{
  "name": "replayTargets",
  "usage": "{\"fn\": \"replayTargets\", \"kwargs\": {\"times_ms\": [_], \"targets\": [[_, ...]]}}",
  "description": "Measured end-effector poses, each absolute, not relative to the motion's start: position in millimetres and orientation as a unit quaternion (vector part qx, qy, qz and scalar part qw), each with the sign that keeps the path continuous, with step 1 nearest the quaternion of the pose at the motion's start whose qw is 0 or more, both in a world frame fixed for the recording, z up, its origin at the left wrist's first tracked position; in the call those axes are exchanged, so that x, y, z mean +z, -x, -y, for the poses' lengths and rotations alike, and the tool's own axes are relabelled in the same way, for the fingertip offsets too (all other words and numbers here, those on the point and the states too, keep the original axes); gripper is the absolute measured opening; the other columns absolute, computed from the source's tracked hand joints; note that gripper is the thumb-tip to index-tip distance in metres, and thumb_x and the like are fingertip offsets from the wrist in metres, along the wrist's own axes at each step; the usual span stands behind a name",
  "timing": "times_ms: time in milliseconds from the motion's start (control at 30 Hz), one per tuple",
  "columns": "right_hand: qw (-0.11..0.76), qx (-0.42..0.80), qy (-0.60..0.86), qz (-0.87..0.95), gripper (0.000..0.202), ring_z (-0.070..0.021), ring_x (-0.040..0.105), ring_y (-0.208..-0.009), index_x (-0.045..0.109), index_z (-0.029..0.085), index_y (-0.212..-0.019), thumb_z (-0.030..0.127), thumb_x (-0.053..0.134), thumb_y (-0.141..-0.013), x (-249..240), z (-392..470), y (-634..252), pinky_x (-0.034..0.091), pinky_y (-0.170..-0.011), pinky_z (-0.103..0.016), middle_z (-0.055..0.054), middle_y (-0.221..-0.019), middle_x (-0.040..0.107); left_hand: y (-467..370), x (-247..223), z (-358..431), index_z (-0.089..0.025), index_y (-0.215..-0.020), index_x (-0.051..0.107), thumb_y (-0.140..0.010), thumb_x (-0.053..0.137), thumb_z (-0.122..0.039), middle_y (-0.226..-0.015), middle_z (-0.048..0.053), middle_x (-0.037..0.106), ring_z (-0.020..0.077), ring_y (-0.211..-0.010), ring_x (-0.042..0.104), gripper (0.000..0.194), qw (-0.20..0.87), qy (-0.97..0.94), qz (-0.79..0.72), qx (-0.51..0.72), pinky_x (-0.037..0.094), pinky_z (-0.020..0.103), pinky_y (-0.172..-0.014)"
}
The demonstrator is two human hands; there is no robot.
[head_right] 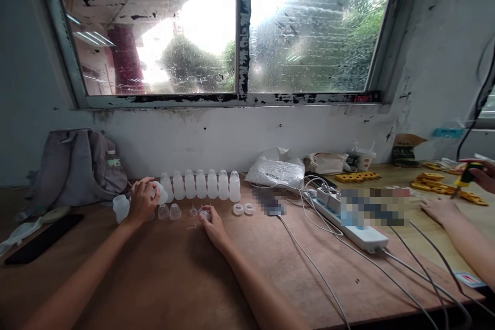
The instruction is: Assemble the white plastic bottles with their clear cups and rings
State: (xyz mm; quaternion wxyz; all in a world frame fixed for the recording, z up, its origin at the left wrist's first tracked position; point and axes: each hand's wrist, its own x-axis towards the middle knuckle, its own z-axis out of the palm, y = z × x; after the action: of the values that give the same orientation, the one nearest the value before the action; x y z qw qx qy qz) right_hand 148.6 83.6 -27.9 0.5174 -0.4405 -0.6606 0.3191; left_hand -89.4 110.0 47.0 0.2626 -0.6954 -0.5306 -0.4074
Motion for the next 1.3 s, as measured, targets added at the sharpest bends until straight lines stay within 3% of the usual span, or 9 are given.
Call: {"fn": "replayTargets", "kwargs": {"times_ms": [133, 300, 400, 467, 533, 733, 967, 1167, 1300], "targets": [[0.524, 0.36, 0.429, 0.641, 0.024, -0.0096, 0.048, -0.05, 0.049, 0.021, -0.094, 0.032, 0.048, -0.073, -30.1, -85.2, -148.0, 0.038, -0.039, -0.019, 0.003, -0.064, 0.05, 54.8, 42.1, -62.7, -0.02, -0.086, 0.043, -0.079, 0.039, -0.024, -0.113, 0.008, 0.044, 0.0205, -0.106, 0.042, 0.009, 0.152, 0.732, 0.44, -0.497, 0.033, 0.036, -0.091], [0.545, 0.431, 0.401, 0.597, 0.025, -0.011, 0.051, -0.055, 0.045, 0.021, -0.089, 0.032, 0.053, -0.069, -27.6, -84.8, -145.7, 0.042, -0.04, -0.02, 0.002, -0.069, 0.049, 13.4, 1.6, -36.9, -0.021, -0.091, 0.04, -0.08, 0.041, -0.025, -0.113, 0.008, 0.044, 0.0195, -0.106, 0.044, 0.012, -0.025, 0.784, 0.384, -0.486, 0.035, 0.036, -0.09], [0.569, 0.469, 0.383, 0.557, 0.026, -0.011, 0.053, -0.059, 0.045, 0.02, -0.086, 0.034, 0.056, -0.066, -19.6, -81.6, -143.6, 0.044, -0.046, -0.021, 0.001, -0.074, 0.05, -2.3, -21.1, -38.7, -0.024, -0.108, 0.033, -0.073, 0.053, -0.031, -0.115, 0.009, 0.045, 0.0209, -0.103, 0.048, 0.041, -0.145, 0.788, 0.377, -0.464, 0.038, 0.037, -0.087], [0.587, 0.489, 0.371, 0.529, 0.028, -0.0118, 0.053, -0.063, 0.046, 0.02, -0.086, 0.035, 0.058, -0.066, -12.8, -79.3, -142.7, 0.045, -0.051, -0.022, 0.0, -0.076, 0.051, -8.3, -28.0, -41.1, -0.023, -0.121, 0.024, -0.066, 0.061, -0.034, -0.123, 0.012, 0.041, 0.0241, -0.109, 0.043, 0.067, -0.201, 0.771, 0.384, -0.466, 0.036, 0.039, -0.09], [0.605, 0.506, 0.355, 0.502, 0.03, -0.0132, 0.054, -0.07, 0.049, 0.02, -0.089, 0.036, 0.059, -0.065, -6.2, -77.8, -142.7, 0.045, -0.056, -0.023, -0.002, -0.08, 0.052, -10.7, -28.1, -42.5, -0.02, -0.126, 0.021, -0.062, 0.063, -0.037, -0.127, 0.014, 0.037, 0.0267, -0.116, 0.037, 0.078, -0.25, 0.754, 0.394, -0.463, 0.032, 0.04, -0.094], [0.618, 0.597, 0.266, 0.437, 0.032, -0.0153, 0.055, -0.077, 0.053, 0.021, -0.098, 0.036, 0.054, -0.069, 5.6, -78.5, -146.3, 0.043, -0.071, -0.029, -0.003, -0.088, 0.057, -4.8, -15.8, -42.0, -0.016, -0.113, 0.046, -0.074, 0.049, -0.042, -0.107, 0.009, 0.056, 0.023, -0.099, 0.05, 0.047, -0.393, 0.708, 0.384, -0.443, 0.037, 0.033, -0.086], [0.568, 0.572, 0.249, 0.537, 0.038, -0.0142, 0.052, -0.076, 0.056, 0.023, -0.102, 0.018, 0.052, -0.065, 10.5, -72.9, -148.7, 0.041, -0.069, -0.026, -0.001, -0.083, 0.057, 0.9, -9.6, -42.2, -0.011, -0.105, 0.054, -0.071, 0.054, -0.044, -0.098, 0.008, 0.06, 0.0245, -0.092, 0.051, 0.048, -0.478, 0.638, 0.376, -0.472, 0.04, 0.03, -0.076], [0.537, 0.577, 0.251, 0.562, 0.05, -0.0146, 0.052, -0.077, 0.047, 0.025, -0.114, 0.017, 0.054, -0.065, 15.5, -72.5, -153.5, 0.041, -0.069, -0.028, -0.001, -0.08, 0.058, 8.0, -6.1, -40.0, -0.008, -0.093, 0.059, -0.072, 0.053, -0.043, -0.073, 0.006, 0.058, 0.0134, -0.059, 0.052, 0.041, -0.616, 0.552, 0.341, -0.447, 0.039, 0.023, -0.052], [0.51, 0.605, 0.244, 0.561, 0.062, -0.0155, 0.053, -0.076, 0.039, 0.026, -0.121, 0.017, 0.06, -0.063, 20.4, -74.0, -160.2, 0.043, -0.069, -0.03, -0.001, -0.081, 0.058, 15.4, -7.8, -43.1, -0.007, -0.103, 0.054, -0.075, 0.044, -0.047, -0.076, 0.008, 0.057, 0.012, -0.049, 0.052, 0.049, -0.727, 0.465, 0.305, -0.403, 0.035, 0.023, -0.042]]}}
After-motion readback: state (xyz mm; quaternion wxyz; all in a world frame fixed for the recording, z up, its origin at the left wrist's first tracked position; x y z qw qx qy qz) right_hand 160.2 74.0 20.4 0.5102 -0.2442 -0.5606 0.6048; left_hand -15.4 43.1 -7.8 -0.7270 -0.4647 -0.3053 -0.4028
